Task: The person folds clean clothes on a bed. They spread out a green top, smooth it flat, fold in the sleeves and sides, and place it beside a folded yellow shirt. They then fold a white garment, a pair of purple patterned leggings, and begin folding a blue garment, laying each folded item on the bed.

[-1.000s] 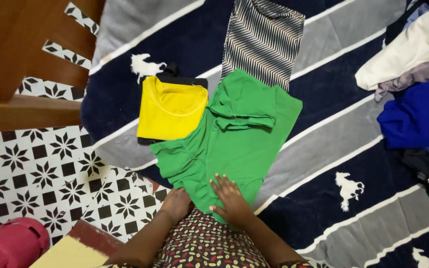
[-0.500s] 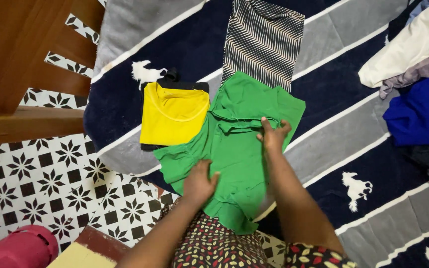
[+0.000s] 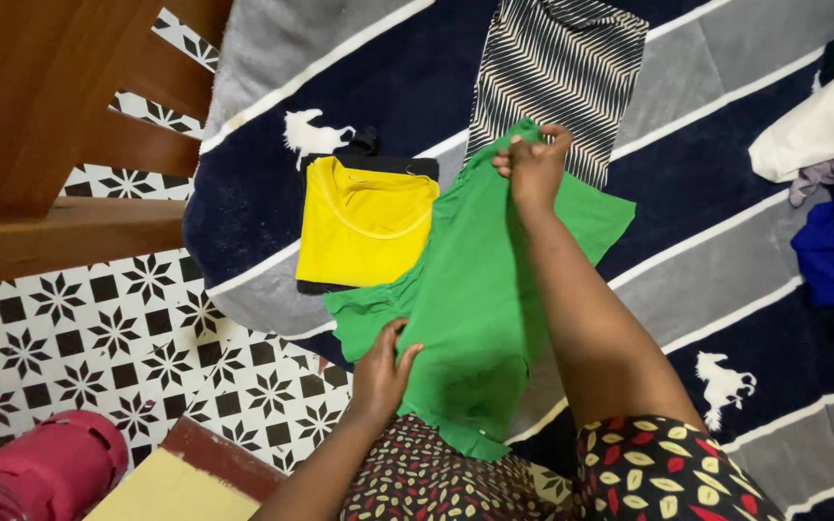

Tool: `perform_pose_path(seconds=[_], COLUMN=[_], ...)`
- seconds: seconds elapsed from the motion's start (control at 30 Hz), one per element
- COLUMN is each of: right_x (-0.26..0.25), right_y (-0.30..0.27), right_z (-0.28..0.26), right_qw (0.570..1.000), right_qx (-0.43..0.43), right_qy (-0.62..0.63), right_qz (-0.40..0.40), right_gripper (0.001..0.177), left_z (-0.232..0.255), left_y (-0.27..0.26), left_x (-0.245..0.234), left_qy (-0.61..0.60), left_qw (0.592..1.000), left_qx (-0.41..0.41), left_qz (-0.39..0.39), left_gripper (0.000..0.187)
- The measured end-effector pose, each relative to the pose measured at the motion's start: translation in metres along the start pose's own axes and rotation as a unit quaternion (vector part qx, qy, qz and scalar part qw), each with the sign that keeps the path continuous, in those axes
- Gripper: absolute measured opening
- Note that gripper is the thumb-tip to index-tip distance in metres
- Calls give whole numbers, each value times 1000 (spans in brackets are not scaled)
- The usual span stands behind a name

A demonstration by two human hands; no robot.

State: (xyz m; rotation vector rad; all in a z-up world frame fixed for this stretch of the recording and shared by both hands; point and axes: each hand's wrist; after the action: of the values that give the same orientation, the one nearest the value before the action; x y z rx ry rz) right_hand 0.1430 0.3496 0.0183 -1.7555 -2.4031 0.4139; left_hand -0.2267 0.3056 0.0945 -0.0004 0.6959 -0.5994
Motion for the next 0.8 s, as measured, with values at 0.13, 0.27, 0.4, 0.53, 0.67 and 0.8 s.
perform_pose_path(seconds=[0.13,0.27,0.4,0.53,0.67,0.8], right_x=[9,-13,-38,-65,-81,-95], right_y=[-39,-93,-183,-302,-343,-325], right_z=[-16,-19,17,56,74,84], right_qw=[977,895,827,741,751,799], right_qx=[-108,-201,-319,-239,-271,-104], right_qy=[-163,-387,-432,-493,-445,-501], right_qz=[-82,-96,-168,-388,-405,-315], right_gripper=[59,65,84,91,78,69], left_z=[-7,-13,-19,-25,-21,-3], left_y=[16,26,26,27,33,39], left_x=[-4,-5,-6,-4,-6,-12], left_qy=[25,1,-1,29,99,155], left_qw=[995,994,995,996,994,985], left_qx=[-93,-111,-96,-68,-35,72], left_qz=[4,-4,-32,-40,-40,-20], left_gripper=[42,34,28,24,19,32])
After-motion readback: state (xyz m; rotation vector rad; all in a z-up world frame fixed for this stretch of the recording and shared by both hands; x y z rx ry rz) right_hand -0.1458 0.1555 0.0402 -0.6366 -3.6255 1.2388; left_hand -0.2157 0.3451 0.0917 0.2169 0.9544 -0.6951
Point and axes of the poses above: each hand's wrist, its own y-axis towards the middle knuckle, its own x-axis out of the palm, z = x × y, and after that the axes turned 10 degrees about z, right-handed
